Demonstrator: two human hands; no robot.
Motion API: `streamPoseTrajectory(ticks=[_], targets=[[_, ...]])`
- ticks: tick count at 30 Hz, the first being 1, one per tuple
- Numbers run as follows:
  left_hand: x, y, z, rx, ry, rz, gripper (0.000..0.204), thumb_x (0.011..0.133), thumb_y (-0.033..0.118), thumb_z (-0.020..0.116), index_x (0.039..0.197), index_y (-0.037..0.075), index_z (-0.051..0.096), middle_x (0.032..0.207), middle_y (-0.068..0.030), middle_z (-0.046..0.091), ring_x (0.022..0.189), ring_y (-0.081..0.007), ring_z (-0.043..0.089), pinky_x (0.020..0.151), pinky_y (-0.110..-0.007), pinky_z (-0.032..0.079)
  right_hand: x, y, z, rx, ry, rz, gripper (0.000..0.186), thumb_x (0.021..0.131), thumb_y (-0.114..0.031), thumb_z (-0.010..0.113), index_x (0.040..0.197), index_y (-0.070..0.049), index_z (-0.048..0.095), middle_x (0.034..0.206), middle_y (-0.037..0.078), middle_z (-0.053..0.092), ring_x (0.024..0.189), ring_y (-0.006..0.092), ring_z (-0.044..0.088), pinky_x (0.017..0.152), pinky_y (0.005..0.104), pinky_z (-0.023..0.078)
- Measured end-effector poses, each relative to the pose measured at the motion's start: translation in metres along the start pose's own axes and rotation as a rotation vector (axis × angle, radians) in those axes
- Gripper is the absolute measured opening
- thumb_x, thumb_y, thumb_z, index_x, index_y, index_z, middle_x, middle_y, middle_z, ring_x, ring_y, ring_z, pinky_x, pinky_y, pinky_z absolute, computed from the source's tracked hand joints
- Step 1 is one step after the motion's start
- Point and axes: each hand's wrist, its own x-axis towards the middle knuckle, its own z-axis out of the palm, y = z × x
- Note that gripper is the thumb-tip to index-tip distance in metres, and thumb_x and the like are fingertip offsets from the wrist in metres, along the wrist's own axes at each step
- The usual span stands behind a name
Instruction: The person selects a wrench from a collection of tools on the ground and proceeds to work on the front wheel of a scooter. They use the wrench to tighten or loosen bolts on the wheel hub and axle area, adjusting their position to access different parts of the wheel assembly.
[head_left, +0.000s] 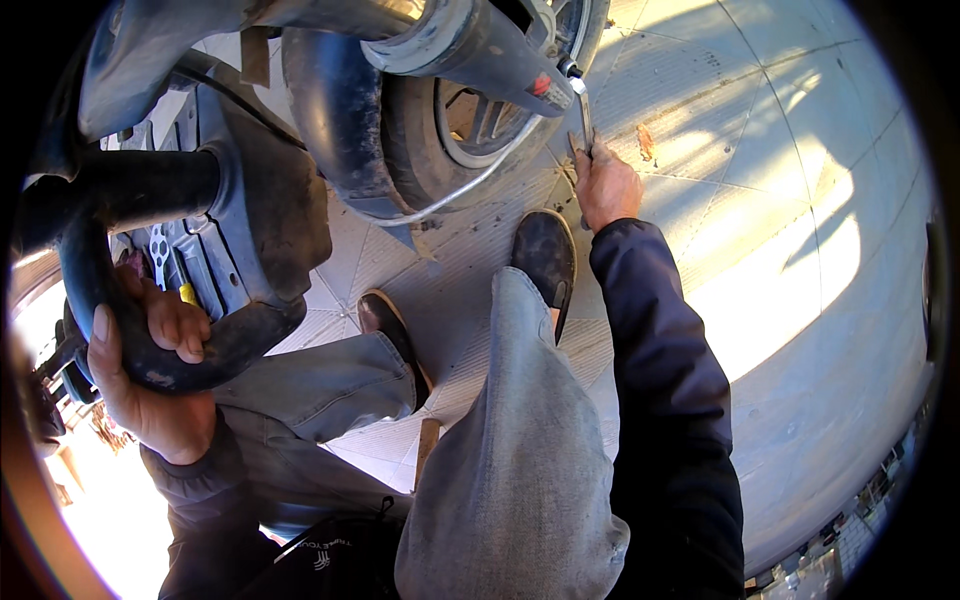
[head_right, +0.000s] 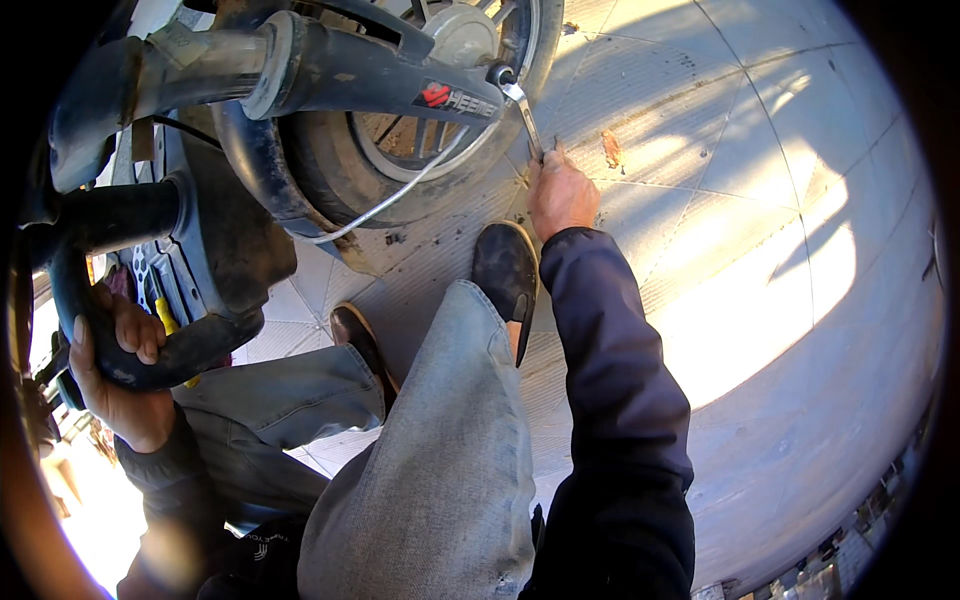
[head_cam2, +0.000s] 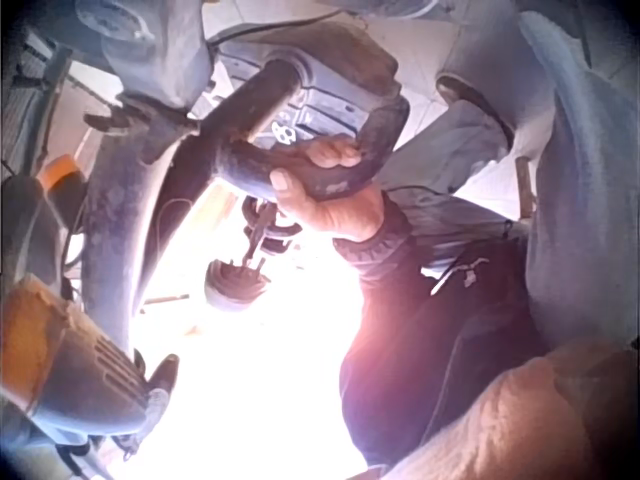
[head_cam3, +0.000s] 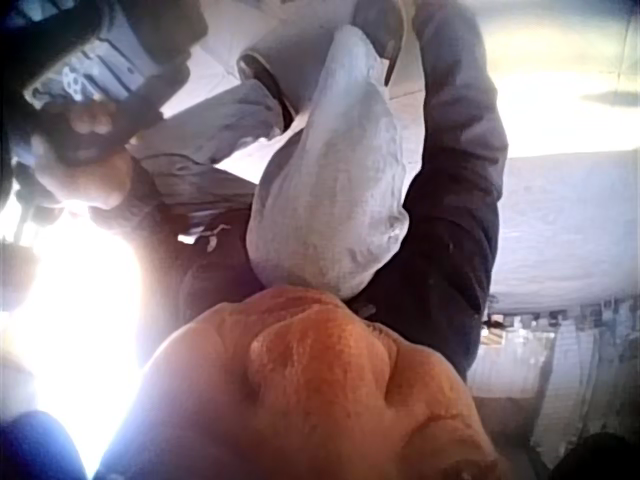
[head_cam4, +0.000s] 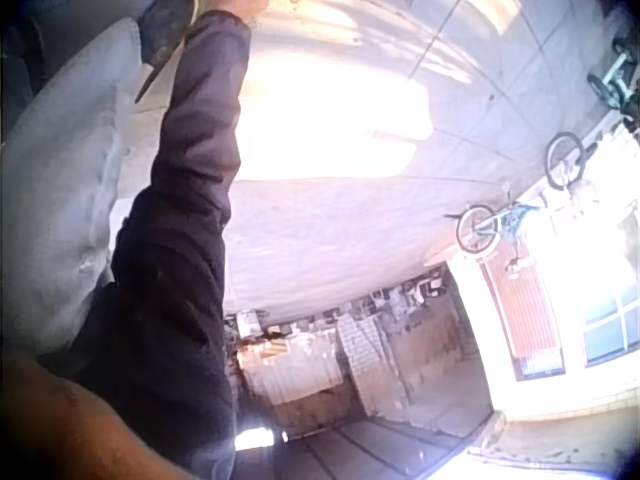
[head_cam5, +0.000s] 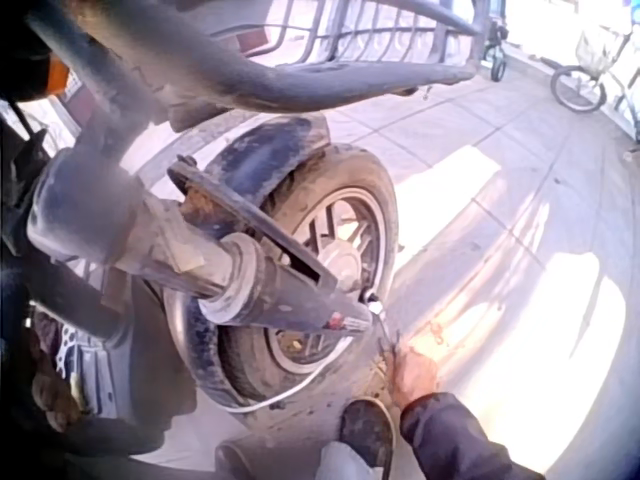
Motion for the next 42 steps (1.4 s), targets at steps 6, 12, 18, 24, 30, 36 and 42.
streamPoseTrajectory(ticks=[6, 12, 18, 24, 30, 36, 42], targets=[[0.001, 0.0, 0.0, -0.002, 0.001, -0.003, 0.041, 0.094, 0.039, 0.049, 0.11, 0.001, 0.047, 0.064, -0.0038, 0.047, 0.053, -0.0129, 0.046, 0.06, -0.027, 0.039, -0.016, -0.013, -0.014, 0.013, -0.042, -0.001, 0.026, 0.089, -0.029, 0.059, 0.086, -0.004, 0.061, 0.086, 0.019, 0.067, 0.08, 0.0395, 0.065, 0.072, 0.048, 0.05], [0.001, 0.001, -0.003, 0.01, -0.017, -0.003, 0.042, 0.094, 0.039, 0.05, 0.111, 0.001, 0.048, 0.064, -0.0039, 0.047, 0.053, -0.0126, 0.046, 0.06, -0.027, 0.04, -0.032, -0.021, -0.017, 0.065, -0.051, -0.006, 0.026, 0.088, -0.029, 0.059, 0.085, -0.004, 0.062, 0.08, 0.02, 0.066, 0.076, 0.0404, 0.064, 0.069, 0.0497, 0.05], [0.001, -0.001, -0.002, 0.013, -0.025, 0.007, 0.043, 0.094, 0.04, 0.05, 0.111, 0.001, 0.048, 0.064, -0.0042, 0.048, 0.053, -0.0127, 0.048, 0.059, -0.026, 0.041, -0.048, -0.03, -0.022, 0.168, -0.024, -0.039, 0.027, 0.089, -0.028, 0.06, 0.082, -0.003, 0.064, 0.072, 0.023, 0.062, 0.071, 0.0414, 0.062, 0.064, 0.0483, 0.049], [0.0, 0.002, -0.002, 0.027, -0.005, 0.008, 0.044, 0.094, 0.041, 0.05, 0.112, 0.001, 0.049, 0.064, -0.0042, 0.049, 0.053, -0.0128, 0.048, 0.059, -0.026, 0.041, -0.06, -0.045, -0.031, 0.298, -0.066, -0.032, 0.025, 0.087, -0.028, 0.06, 0.084, -0.004, 0.064, 0.072, 0.022, 0.063, 0.07, 0.0412, 0.063, 0.065, 0.0496, 0.049], [0.001, 0.0, -0.001, -0.007, -0.018, -0.001, 0.042, 0.094, 0.04, 0.05, 0.11, 0.001, 0.048, 0.063, -0.0043, 0.048, 0.052, -0.013, 0.047, 0.059, -0.027, 0.041, -0.053, -0.034, -0.002, 0.339, -0.013, -0.042, 0.027, 0.088, -0.031, 0.06, 0.082, -0.005, 0.062, 0.07, 0.021, 0.063, 0.069, 0.0412, 0.062, 0.064, 0.0502, 0.048], [0.001, -0.001, 0.001, 0.013, -0.003, 0.017, 0.041, 0.094, 0.039, 0.05, 0.11, 0.001, 0.047, 0.063, -0.0044, 0.048, 0.051, -0.013, 0.047, 0.058, -0.027, 0.04, -0.038, -0.015, 0.01, 0.273, -0.007, -0.032, 0.024, 0.089, -0.032, 0.063, 0.094, -0.009, 0.067, 0.076, 0.019, 0.064, 0.074, 0.0387, 0.063, 0.063, 0.044, 0.048], [0.001, -0.002, -0.002, 0.024, -0.005, 0.017, 0.042, 0.094, 0.039, 0.05, 0.11, 0.001, 0.046, 0.063, -0.0042, 0.047, 0.051, -0.0129, 0.047, 0.058, -0.027, 0.04, -0.002, 0.009, -0.001, 0.132, 0.001, -0.055, 0.025, 0.088, -0.037, 0.061, 0.092, -0.014, 0.066, 0.082, 0.013, 0.067, 0.078, 0.0367, 0.064, 0.067, 0.0465, 0.048]])
